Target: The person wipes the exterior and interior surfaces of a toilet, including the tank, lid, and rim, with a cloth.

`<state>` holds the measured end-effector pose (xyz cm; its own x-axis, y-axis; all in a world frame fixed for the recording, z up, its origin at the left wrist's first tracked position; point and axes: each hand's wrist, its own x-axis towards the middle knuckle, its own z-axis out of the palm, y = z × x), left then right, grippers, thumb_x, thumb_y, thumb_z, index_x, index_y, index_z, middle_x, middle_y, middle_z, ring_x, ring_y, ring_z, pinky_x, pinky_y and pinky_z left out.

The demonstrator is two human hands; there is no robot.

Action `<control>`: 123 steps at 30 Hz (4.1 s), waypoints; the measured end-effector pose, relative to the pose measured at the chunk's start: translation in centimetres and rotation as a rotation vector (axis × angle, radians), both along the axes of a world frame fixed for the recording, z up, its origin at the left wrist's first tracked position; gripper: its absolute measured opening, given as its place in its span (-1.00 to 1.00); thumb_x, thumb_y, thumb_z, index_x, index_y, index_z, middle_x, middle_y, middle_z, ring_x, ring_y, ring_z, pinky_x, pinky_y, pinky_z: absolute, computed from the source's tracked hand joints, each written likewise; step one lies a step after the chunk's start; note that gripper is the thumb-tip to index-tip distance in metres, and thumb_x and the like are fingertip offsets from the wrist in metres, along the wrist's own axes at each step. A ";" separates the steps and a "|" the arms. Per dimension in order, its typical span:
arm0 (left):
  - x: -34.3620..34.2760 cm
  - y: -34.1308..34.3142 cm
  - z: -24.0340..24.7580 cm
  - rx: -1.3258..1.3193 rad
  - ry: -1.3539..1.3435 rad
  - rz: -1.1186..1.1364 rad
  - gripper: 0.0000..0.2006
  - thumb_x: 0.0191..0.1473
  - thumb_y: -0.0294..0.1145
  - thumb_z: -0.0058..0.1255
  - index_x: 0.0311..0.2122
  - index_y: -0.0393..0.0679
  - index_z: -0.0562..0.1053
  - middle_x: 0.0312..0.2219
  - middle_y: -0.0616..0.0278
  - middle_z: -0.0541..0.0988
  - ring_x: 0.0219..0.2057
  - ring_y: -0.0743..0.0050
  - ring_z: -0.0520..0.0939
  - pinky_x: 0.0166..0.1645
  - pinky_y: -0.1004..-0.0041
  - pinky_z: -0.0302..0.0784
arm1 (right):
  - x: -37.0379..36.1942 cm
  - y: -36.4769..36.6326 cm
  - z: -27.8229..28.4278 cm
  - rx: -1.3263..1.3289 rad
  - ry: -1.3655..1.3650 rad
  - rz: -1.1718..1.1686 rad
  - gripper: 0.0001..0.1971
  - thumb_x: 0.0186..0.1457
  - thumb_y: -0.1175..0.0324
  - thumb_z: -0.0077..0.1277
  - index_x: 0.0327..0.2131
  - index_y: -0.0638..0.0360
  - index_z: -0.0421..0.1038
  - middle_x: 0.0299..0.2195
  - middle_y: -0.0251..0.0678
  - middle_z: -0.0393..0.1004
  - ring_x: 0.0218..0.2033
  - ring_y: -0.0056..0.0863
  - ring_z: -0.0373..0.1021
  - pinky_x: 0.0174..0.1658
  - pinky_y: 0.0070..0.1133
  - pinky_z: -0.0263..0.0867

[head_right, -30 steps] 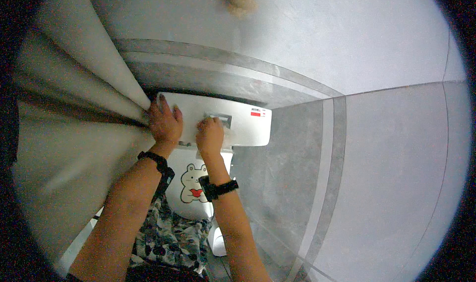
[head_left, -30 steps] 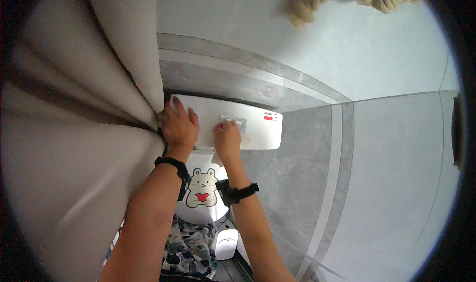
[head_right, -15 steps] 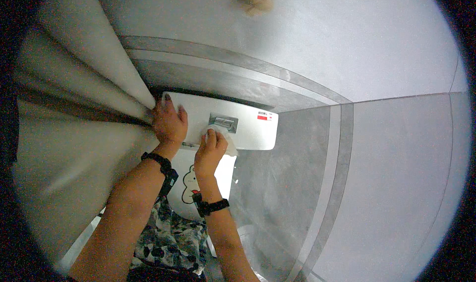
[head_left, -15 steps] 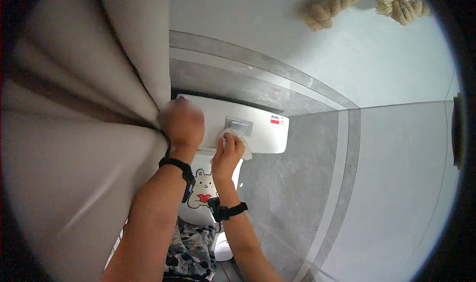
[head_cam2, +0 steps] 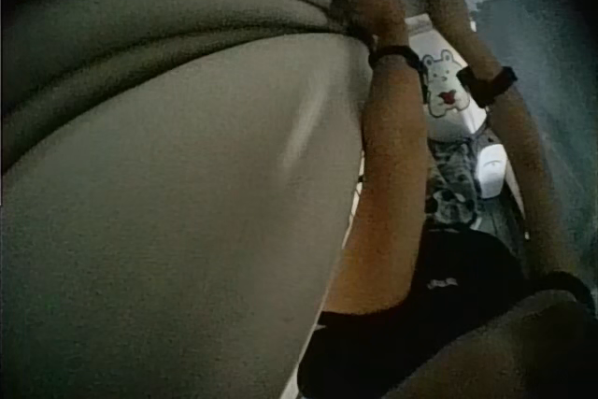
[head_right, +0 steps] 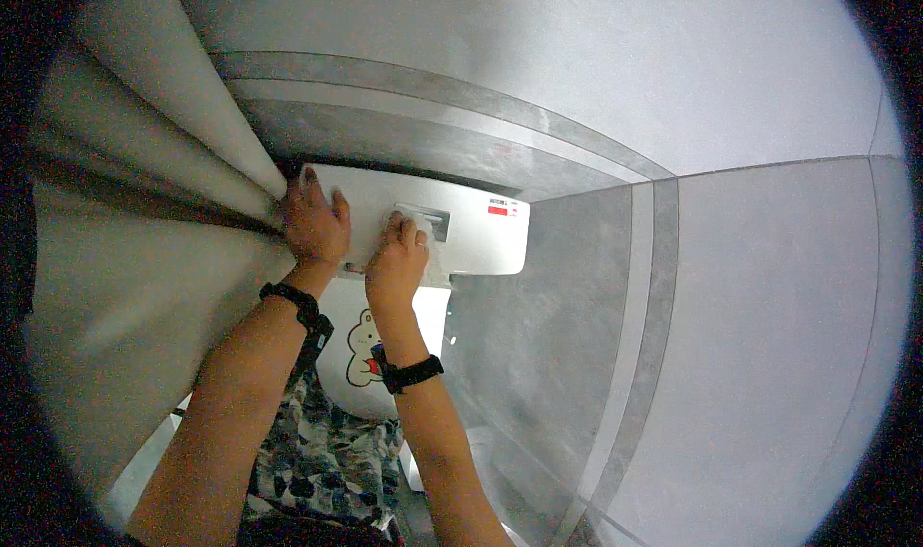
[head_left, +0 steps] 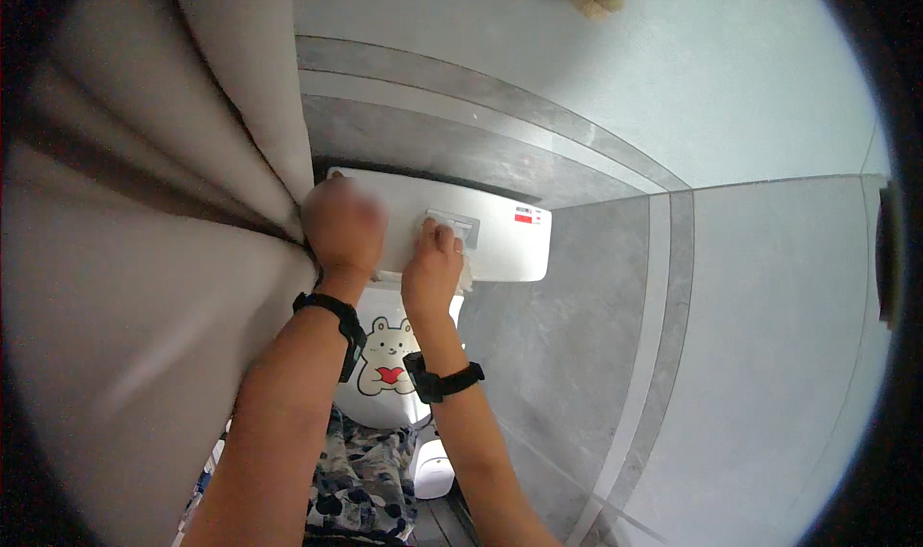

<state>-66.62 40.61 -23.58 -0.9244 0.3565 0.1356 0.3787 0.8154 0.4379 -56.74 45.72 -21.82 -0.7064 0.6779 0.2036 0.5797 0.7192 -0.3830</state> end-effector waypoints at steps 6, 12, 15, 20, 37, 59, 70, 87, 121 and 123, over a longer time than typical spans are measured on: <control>0.1 -0.2 -1.3 -0.033 0.147 0.073 -0.53 -0.12 -0.22 -0.17 -0.07 -0.23 0.20 -0.14 -0.06 0.27 -0.21 0.01 0.36 -0.18 0.22 0.32 | 0.2 -0.9 -0.5 0.046 -0.009 0.016 -0.64 -0.24 0.58 -0.20 -0.23 0.36 0.23 -0.33 -0.10 0.27 -0.37 -0.17 0.22 -0.34 -0.40 0.17; 0.2 0.0 -0.8 -0.044 0.062 0.069 -0.52 -0.10 -0.21 -0.19 -0.06 -0.22 0.18 -0.13 -0.05 0.25 -0.19 0.00 0.33 -0.18 0.21 0.32 | -0.4 0.1 -0.8 0.038 -0.028 0.007 -0.59 -0.28 0.60 -0.18 -0.20 0.38 0.22 -0.28 -0.07 0.26 -0.37 -0.15 0.22 -0.33 -0.40 0.18; 0.1 -0.3 -0.8 -0.044 0.110 0.071 -0.53 -0.10 -0.20 -0.19 -0.06 -0.22 0.18 -0.15 -0.05 0.25 -0.19 -0.01 0.33 -0.20 0.22 0.34 | 0.7 -1.3 -0.8 0.061 -0.003 0.024 -0.66 -0.24 0.59 -0.21 -0.25 0.36 0.24 -0.30 -0.10 0.25 -0.37 -0.17 0.22 -0.35 -0.38 0.17; 0.5 -0.1 -0.4 -0.033 0.118 0.044 -0.52 -0.10 -0.20 -0.18 -0.06 -0.22 0.17 -0.16 -0.05 0.27 -0.20 0.01 0.34 -0.22 0.24 0.36 | -0.6 0.5 -0.2 0.038 -0.054 -0.003 -0.68 -0.22 0.56 -0.21 -0.26 0.34 0.24 -0.30 -0.13 0.26 -0.36 -0.19 0.22 -0.34 -0.40 0.17; 0.2 -0.4 -0.7 -0.042 0.134 0.077 -0.54 -0.12 -0.23 -0.16 -0.08 -0.22 0.20 -0.17 -0.08 0.26 -0.21 -0.02 0.33 -0.14 0.21 0.29 | 0.5 -1.0 -0.6 0.058 -0.008 0.042 -0.69 -0.24 0.61 -0.24 -0.28 0.35 0.24 -0.39 -0.12 0.26 -0.40 -0.17 0.20 -0.37 -0.40 0.15; 0.3 0.0 -0.7 -0.050 0.174 0.068 -0.56 -0.12 -0.22 -0.18 -0.10 -0.22 0.22 -0.19 -0.06 0.29 -0.28 -0.05 0.36 -0.19 0.23 0.33 | 2.8 1.7 -1.2 0.055 0.129 -0.166 -0.58 -0.11 0.51 -0.15 -0.08 0.28 0.16 -0.13 -0.06 0.18 -0.15 -0.13 0.13 -0.08 -0.38 0.05; -0.2 -0.5 -0.6 -0.053 0.122 0.061 -0.56 -0.10 -0.23 -0.18 -0.09 -0.22 0.22 -0.16 -0.09 0.28 -0.25 0.05 0.40 -0.18 0.26 0.34 | 1.9 1.7 -1.7 0.134 0.003 0.204 -0.55 -0.15 0.50 -0.18 -0.07 0.25 0.15 -0.06 -0.08 0.15 -0.07 -0.08 0.11 -0.07 -0.29 0.03; 0.2 0.0 -0.2 -0.083 0.086 0.056 -0.53 -0.08 -0.20 -0.19 -0.05 -0.20 0.18 -0.13 -0.06 0.25 -0.17 0.03 0.34 -0.17 0.23 0.34 | 1.0 9.6 -3.3 0.039 0.098 0.117 -0.57 0.02 0.33 -0.26 -0.04 0.35 0.08 -0.01 -0.02 0.10 0.05 -0.17 0.00 0.08 -0.39 -0.11; 0.2 -0.1 -0.4 -0.101 0.101 0.056 -0.53 -0.09 -0.22 -0.16 -0.05 -0.21 0.18 -0.14 -0.09 0.26 -0.17 -0.01 0.35 -0.19 0.21 0.35 | 8.9 10.1 -0.3 -0.168 -0.160 -0.503 -0.54 0.03 0.39 -0.25 0.01 0.33 -0.02 -0.13 0.08 0.15 -0.12 -0.08 0.11 -0.07 -0.38 0.05; -0.1 -0.3 -0.3 -0.092 0.083 0.089 -0.53 -0.10 -0.21 -0.16 -0.06 -0.20 0.19 -0.14 -0.08 0.26 -0.17 0.00 0.35 -0.18 0.21 0.34 | 9.9 8.2 -1.5 -0.217 0.003 -0.491 -0.52 0.02 0.41 -0.26 0.03 0.33 -0.06 -0.11 0.11 0.10 -0.09 -0.05 0.08 -0.05 -0.37 0.03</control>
